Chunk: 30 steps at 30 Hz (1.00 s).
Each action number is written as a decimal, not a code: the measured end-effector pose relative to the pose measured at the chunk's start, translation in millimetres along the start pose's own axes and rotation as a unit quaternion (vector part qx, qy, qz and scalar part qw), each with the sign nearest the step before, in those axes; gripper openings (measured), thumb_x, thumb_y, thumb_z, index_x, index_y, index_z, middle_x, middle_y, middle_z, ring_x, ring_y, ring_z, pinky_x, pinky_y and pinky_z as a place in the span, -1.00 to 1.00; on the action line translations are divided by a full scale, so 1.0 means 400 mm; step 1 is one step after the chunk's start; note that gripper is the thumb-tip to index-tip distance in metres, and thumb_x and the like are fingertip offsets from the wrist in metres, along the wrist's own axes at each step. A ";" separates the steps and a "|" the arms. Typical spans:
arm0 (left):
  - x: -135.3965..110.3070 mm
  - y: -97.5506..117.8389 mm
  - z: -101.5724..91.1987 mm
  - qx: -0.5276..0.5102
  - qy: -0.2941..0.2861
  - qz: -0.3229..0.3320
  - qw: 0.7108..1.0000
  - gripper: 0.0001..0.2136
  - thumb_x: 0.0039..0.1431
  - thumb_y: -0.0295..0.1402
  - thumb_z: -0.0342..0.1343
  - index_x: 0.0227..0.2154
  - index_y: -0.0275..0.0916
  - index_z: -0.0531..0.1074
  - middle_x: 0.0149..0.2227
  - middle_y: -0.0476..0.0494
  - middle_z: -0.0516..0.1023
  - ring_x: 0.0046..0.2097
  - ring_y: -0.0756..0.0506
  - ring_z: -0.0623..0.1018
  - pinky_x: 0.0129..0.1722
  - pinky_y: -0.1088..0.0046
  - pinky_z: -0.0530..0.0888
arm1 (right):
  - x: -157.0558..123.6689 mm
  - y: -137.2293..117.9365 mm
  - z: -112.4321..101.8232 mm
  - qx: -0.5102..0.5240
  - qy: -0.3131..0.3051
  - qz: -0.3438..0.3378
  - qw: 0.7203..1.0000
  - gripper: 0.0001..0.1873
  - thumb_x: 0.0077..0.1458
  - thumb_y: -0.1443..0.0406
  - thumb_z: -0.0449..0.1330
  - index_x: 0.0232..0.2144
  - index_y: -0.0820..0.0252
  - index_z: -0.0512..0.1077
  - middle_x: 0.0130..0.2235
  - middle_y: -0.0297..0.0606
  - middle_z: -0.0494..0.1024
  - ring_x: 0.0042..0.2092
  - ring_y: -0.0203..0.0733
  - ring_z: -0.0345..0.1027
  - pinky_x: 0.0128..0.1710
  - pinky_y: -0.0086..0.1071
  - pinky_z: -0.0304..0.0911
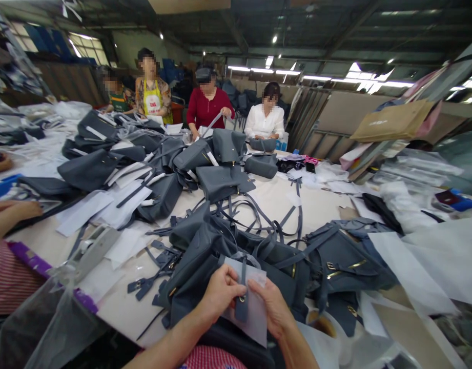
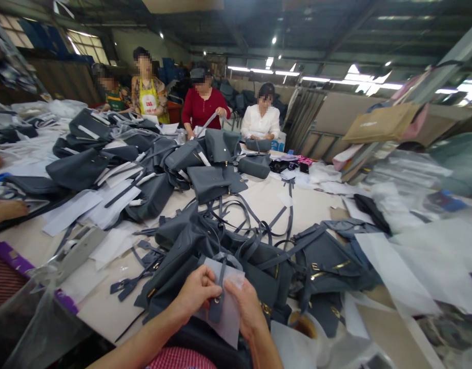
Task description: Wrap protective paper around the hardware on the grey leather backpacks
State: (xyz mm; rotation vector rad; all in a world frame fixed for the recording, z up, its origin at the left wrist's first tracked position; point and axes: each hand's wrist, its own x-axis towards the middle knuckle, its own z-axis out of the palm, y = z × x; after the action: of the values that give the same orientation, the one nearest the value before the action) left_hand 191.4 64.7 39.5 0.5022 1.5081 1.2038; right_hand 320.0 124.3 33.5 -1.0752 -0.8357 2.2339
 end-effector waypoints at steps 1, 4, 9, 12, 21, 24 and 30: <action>0.002 -0.005 0.001 0.004 0.001 0.003 1.000 -0.69 -0.22 -0.43 0.25 -0.47 -0.19 0.19 -0.67 0.14 0.40 -0.66 0.04 0.37 -0.68 0.61 0.23 | 0.003 0.000 0.003 -0.010 0.010 -0.007 1.000 -0.52 -0.31 0.20 0.47 -0.27 0.21 0.49 -0.37 -0.22 0.65 -0.30 0.02 0.53 -0.24 -0.18 0.38; 0.005 -0.017 -0.002 0.029 0.000 0.027 0.999 -0.69 -0.19 -0.40 0.26 -0.47 -0.18 0.18 -0.67 0.15 0.37 -0.66 0.05 0.35 -0.65 0.59 0.20 | 0.016 0.003 0.010 -0.039 0.044 -0.028 0.998 -0.49 -0.37 0.27 0.48 -0.27 0.20 0.48 -0.36 -0.26 0.65 -0.33 -0.04 0.52 -0.26 -0.23 0.38; -0.003 0.002 -0.048 0.174 0.076 0.131 0.973 -0.76 -0.06 -0.32 0.24 -0.40 -0.18 0.27 -0.61 0.12 0.38 -0.53 0.01 0.41 -0.49 0.54 0.25 | 0.024 0.001 0.015 -0.043 0.060 -0.036 0.997 -0.47 -0.37 0.31 0.46 -0.24 0.19 0.46 -0.37 -0.30 0.65 -0.35 -0.08 0.51 -0.28 -0.25 0.39; -0.006 0.013 -0.086 0.197 0.107 0.129 0.966 -0.82 0.07 -0.21 0.14 -0.42 -0.20 0.33 -0.55 0.04 0.42 -0.47 -0.02 0.45 -0.44 0.52 0.28 | 0.019 -0.007 0.015 -0.029 0.052 -0.004 0.998 -0.47 -0.39 0.30 0.47 -0.25 0.18 0.47 -0.38 -0.29 0.65 -0.36 -0.05 0.52 -0.26 -0.20 0.40; 0.020 -0.042 -0.099 -0.237 -0.146 -0.194 0.941 -0.82 -0.12 -0.32 0.14 -0.47 -0.36 0.45 -0.51 -0.20 0.55 -0.42 -0.12 0.56 -0.32 0.40 0.45 | 0.006 -0.005 0.014 -0.040 0.057 0.001 0.998 -0.49 -0.41 0.27 0.47 -0.29 0.19 0.48 -0.39 -0.27 0.65 -0.36 -0.08 0.51 -0.27 -0.23 0.39; 0.021 -0.034 -0.080 -0.255 -0.167 -0.181 0.935 -0.85 -0.16 -0.43 0.20 -0.45 -0.38 0.49 -0.46 -0.24 0.58 -0.37 -0.15 0.58 -0.24 0.35 0.47 | 0.003 -0.002 0.011 -0.051 0.062 -0.003 0.997 -0.48 -0.41 0.26 0.47 -0.29 0.19 0.48 -0.40 -0.28 0.65 -0.38 -0.09 0.50 -0.28 -0.24 0.39; 0.027 -0.023 -0.021 -0.213 -0.124 -0.157 0.956 -0.84 -0.20 -0.40 0.29 -0.49 -0.37 0.53 -0.51 -0.15 0.56 -0.50 -0.07 0.51 -0.37 0.40 0.46 | 0.000 0.000 0.002 -0.071 0.059 -0.020 0.996 -0.48 -0.38 0.28 0.46 -0.26 0.19 0.46 -0.40 -0.32 0.63 -0.35 -0.09 0.48 -0.27 -0.24 0.37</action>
State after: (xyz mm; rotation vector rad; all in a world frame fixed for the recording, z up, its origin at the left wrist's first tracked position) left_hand 182.9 66.3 25.6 0.1106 1.0277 1.1231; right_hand 319.2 123.8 34.0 -1.2322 -0.9672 2.0800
